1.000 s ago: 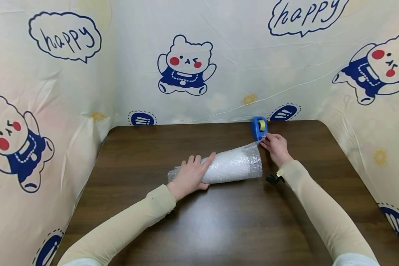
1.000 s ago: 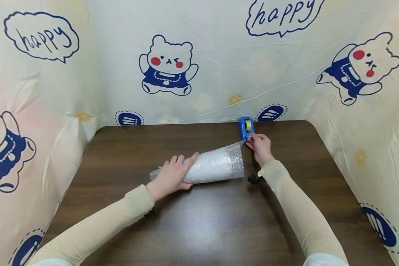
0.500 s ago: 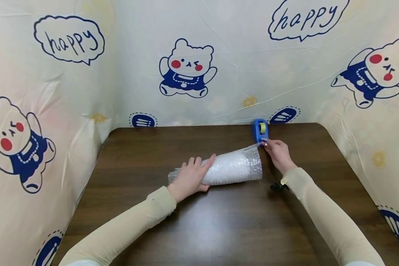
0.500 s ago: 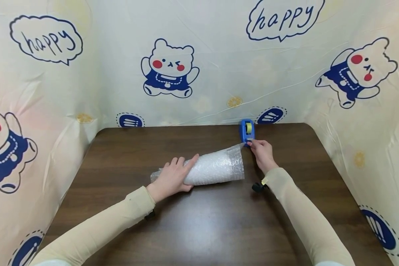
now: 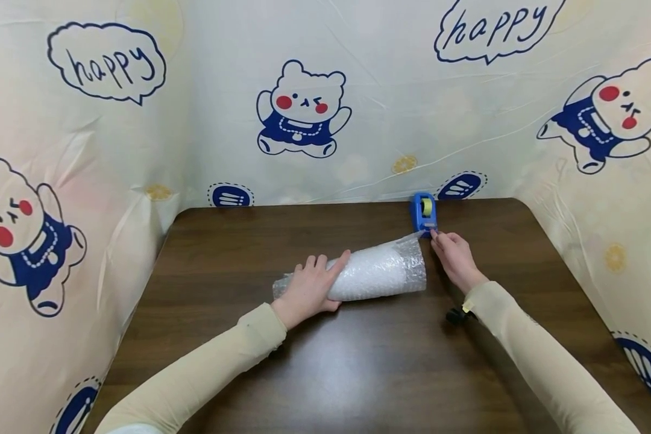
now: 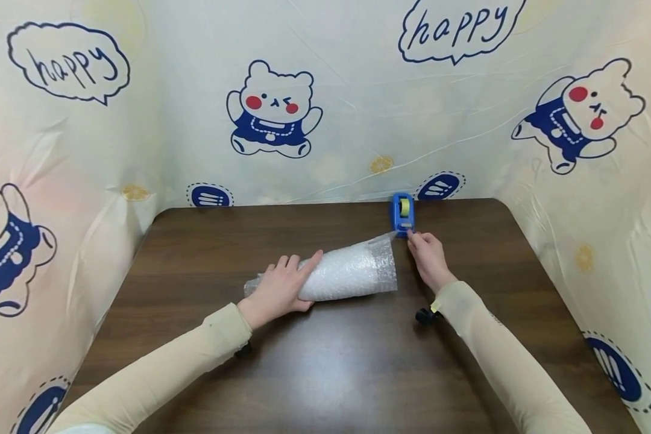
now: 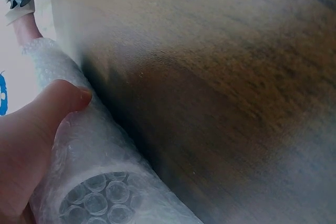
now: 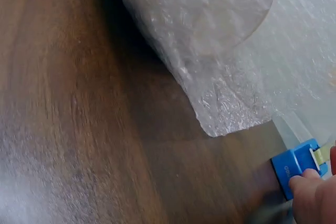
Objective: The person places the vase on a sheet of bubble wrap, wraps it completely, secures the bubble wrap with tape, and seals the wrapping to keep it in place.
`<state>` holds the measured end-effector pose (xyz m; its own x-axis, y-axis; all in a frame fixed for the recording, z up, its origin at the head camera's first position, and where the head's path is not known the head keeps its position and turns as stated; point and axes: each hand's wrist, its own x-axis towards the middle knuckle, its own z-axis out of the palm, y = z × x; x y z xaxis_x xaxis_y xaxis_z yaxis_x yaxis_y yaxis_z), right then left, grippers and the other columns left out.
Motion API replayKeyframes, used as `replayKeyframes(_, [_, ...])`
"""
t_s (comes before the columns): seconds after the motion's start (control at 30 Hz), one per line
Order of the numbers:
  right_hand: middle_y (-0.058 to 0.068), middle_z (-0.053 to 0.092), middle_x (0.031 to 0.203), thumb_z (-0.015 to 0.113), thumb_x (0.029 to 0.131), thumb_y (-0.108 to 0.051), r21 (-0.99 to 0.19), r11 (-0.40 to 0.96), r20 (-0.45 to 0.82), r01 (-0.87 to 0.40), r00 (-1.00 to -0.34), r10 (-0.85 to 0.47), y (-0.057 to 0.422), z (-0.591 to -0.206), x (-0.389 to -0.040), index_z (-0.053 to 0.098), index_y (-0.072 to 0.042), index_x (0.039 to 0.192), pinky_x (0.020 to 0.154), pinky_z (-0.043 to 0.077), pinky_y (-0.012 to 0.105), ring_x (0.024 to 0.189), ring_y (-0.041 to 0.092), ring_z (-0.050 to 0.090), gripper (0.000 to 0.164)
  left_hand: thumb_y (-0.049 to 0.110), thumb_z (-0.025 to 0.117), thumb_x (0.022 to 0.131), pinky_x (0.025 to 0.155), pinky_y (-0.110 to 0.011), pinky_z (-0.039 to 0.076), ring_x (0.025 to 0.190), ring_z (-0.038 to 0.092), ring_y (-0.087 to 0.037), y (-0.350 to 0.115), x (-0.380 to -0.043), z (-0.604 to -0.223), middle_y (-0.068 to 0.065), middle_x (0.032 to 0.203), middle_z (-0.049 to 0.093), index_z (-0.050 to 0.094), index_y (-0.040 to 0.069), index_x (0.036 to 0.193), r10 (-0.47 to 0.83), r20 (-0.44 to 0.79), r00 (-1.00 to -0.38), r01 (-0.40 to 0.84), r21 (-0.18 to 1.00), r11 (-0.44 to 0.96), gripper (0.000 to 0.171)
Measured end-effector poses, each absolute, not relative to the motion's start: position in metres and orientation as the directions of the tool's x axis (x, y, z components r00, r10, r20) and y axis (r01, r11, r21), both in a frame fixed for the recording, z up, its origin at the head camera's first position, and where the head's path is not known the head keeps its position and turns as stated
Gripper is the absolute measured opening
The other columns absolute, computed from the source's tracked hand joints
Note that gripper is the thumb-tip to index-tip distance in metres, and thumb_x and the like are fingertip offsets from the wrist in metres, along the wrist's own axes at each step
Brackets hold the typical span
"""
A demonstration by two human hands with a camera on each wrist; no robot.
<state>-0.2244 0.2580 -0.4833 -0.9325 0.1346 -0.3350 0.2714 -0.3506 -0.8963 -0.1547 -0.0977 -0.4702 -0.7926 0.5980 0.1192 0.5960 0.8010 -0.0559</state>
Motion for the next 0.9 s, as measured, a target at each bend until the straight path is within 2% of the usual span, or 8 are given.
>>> replayKeyframes(0.07, [0.001, 0.052, 0.11, 0.053, 0.106, -0.006, -0.92, -0.302, -0.305, 0.251, -0.941, 0.147, 0.258, -0.485, -0.224, 0.053, -0.006, 0.09, 0.113, 0.04, 0.025, 0.105, 0.004, 0.056, 0.015, 0.06, 0.082, 0.08, 0.068, -0.047, 0.056, 0.096, 0.06, -0.036, -0.098, -0.155, -0.469, -0.02, 0.116, 0.061, 0.026, 0.017, 0.165, 0.598, 0.116, -0.793, 0.596, -0.051, 0.801, 0.111])
replayKeyframes(0.13, [0.004, 0.05, 0.116, 0.053, 0.106, -0.006, -0.949, -0.224, -0.26, 0.224, -0.954, 0.15, 0.258, -0.486, -0.223, 0.053, -0.004, 0.103, 0.108, 0.043, 0.022, 0.105, 0.006, 0.055, 0.003, 0.06, 0.082, 0.081, 0.069, -0.047, 0.056, 0.097, 0.06, -0.037, -0.098, -0.155, -0.469, -0.021, 0.117, 0.061, 0.025, 0.017, 0.165, 0.598, 0.113, -0.794, 0.597, -0.047, 0.801, 0.11])
replayKeyframes(0.27, [0.019, 0.049, 0.137, 0.053, 0.106, -0.006, -0.991, -0.018, -0.136, 0.135, -0.98, 0.146, 0.259, -0.486, -0.22, 0.047, 0.006, 0.137, 0.099, 0.05, 0.022, 0.107, 0.009, 0.058, 0.034, 0.059, 0.082, 0.081, 0.069, -0.048, 0.056, 0.098, 0.06, -0.037, -0.098, -0.155, -0.468, -0.021, 0.117, 0.061, 0.025, 0.017, 0.165, 0.596, 0.11, -0.795, 0.596, -0.04, 0.802, 0.11])
replayKeyframes(0.33, [0.024, 0.051, 0.141, 0.054, 0.107, -0.01, -0.993, 0.071, -0.077, 0.089, -0.984, 0.158, 0.259, -0.486, -0.217, 0.048, 0.007, 0.145, 0.096, 0.052, 0.022, 0.107, 0.012, 0.062, 0.042, 0.06, 0.081, 0.081, 0.069, -0.047, 0.056, 0.098, 0.06, -0.037, -0.099, -0.154, -0.469, -0.02, 0.117, 0.061, 0.026, 0.017, 0.165, 0.595, 0.11, -0.796, 0.595, -0.042, 0.803, 0.11])
replayKeyframes(0.5, [0.023, 0.066, 0.126, 0.06, 0.107, -0.021, -0.95, 0.311, 0.058, 0.013, -0.975, 0.216, 0.262, -0.486, -0.211, 0.067, 0.002, 0.132, 0.084, 0.053, 0.015, 0.101, 0.017, 0.068, 0.035, 0.06, 0.082, 0.081, 0.068, -0.047, 0.055, 0.097, 0.06, -0.037, -0.099, -0.154, -0.47, -0.02, 0.117, 0.061, 0.026, 0.016, 0.165, 0.599, 0.117, -0.792, 0.598, -0.047, 0.8, 0.11])
replayKeyframes(0.6, [0.024, 0.07, 0.119, 0.062, 0.106, -0.024, -0.918, 0.395, 0.107, -0.016, -0.972, 0.21, 0.263, -0.487, -0.211, 0.071, 0.001, 0.126, 0.078, 0.051, 0.012, 0.097, 0.021, 0.068, 0.034, 0.06, 0.082, 0.08, 0.067, -0.047, 0.055, 0.097, 0.06, -0.037, -0.099, -0.155, -0.471, -0.02, 0.116, 0.061, 0.027, 0.017, 0.165, 0.598, 0.127, -0.792, 0.597, -0.046, 0.801, 0.11])
replayKeyframes(0.73, [0.025, 0.071, 0.115, 0.061, 0.106, -0.034, -0.868, 0.496, 0.074, 0.015, -0.984, 0.16, 0.268, -0.487, -0.211, 0.072, 0.001, 0.125, 0.074, 0.049, 0.016, 0.095, 0.026, 0.064, 0.042, 0.06, 0.083, 0.079, 0.064, -0.046, 0.054, 0.095, 0.06, -0.037, -0.1, -0.156, -0.472, -0.02, 0.114, 0.061, 0.028, 0.018, 0.164, 0.595, 0.144, -0.791, 0.595, -0.048, 0.802, 0.11])
replayKeyframes(0.9, [0.019, 0.07, 0.12, 0.052, 0.108, -0.04, -0.811, 0.585, 0.048, 0.033, -0.991, 0.122, 0.273, -0.488, -0.213, 0.074, -0.003, 0.123, 0.077, 0.045, 0.027, 0.095, 0.022, 0.053, 0.045, 0.06, 0.082, 0.079, 0.063, -0.046, 0.053, 0.094, 0.06, -0.037, -0.1, -0.156, -0.473, -0.02, 0.113, 0.061, 0.029, 0.018, 0.164, 0.596, 0.151, -0.788, 0.596, -0.05, 0.801, 0.109])
